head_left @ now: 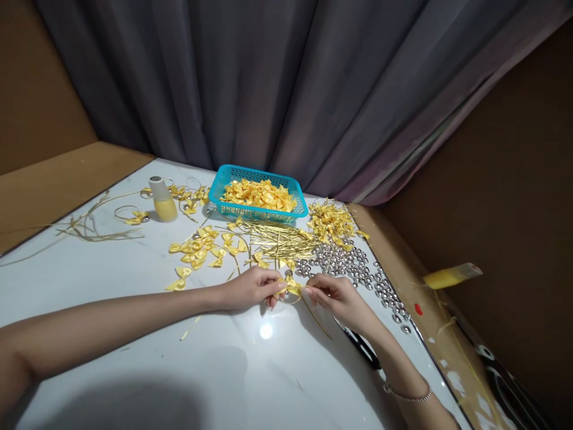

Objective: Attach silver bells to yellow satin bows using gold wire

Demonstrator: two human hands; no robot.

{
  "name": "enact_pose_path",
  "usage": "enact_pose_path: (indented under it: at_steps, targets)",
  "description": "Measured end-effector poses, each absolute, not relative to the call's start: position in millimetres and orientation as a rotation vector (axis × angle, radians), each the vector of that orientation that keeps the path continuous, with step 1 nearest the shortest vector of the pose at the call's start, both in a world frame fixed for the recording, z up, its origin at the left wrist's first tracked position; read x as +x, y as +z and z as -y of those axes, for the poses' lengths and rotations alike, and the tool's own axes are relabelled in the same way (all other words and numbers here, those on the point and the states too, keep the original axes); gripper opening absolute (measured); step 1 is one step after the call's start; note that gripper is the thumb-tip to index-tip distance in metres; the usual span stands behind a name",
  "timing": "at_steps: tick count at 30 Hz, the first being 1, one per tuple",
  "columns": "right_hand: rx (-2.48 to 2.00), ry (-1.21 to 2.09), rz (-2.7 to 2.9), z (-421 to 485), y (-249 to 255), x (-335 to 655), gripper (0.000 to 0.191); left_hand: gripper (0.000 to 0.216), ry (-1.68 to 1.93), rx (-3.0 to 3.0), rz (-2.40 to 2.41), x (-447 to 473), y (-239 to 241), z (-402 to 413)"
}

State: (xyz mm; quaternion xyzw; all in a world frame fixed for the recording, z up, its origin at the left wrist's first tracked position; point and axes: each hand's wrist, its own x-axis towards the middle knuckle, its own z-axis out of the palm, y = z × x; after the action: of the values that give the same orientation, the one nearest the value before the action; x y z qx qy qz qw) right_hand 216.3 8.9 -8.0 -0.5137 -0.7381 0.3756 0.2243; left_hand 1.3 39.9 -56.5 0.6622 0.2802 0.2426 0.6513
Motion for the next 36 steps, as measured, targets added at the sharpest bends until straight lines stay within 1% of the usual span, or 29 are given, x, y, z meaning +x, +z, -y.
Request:
enact_pose_path:
  at_steps: [3,6,10,16,18,28,36]
  targets:
    - [-1.435,1.096,2.000,-7,-4,212,0.039,0.036,0.552,1.529,-0.633,1,-56,-40]
    - [-1.477,1.171,1.823,-6,-9,204,0.043,0.035,0.547,1.557,-0.626,1,-56,-39]
    - [-1.469,1.223,1.620,-4,-14,197,0.040,0.033,0.543,1.598,-0.638,1,-57,-39]
    - [-1.417,1.545,1.343,-1,-8,195,0.037,0.031,0.551,1.770,-0.668,1,-55,-38]
    - [-1.402,1.600,1.273,1,-7,194,0.035,0.031,0.554,1.824,-0.669,0,-55,-38]
    - [-1.324,1.660,1.061,1,-11,186,0.027,0.027,0.559,1.771,-0.611,0,-55,-37]
    - [-1.290,1.666,0.819,0,-12,183,0.029,0.029,0.539,1.702,-0.575,-1,-53,-38]
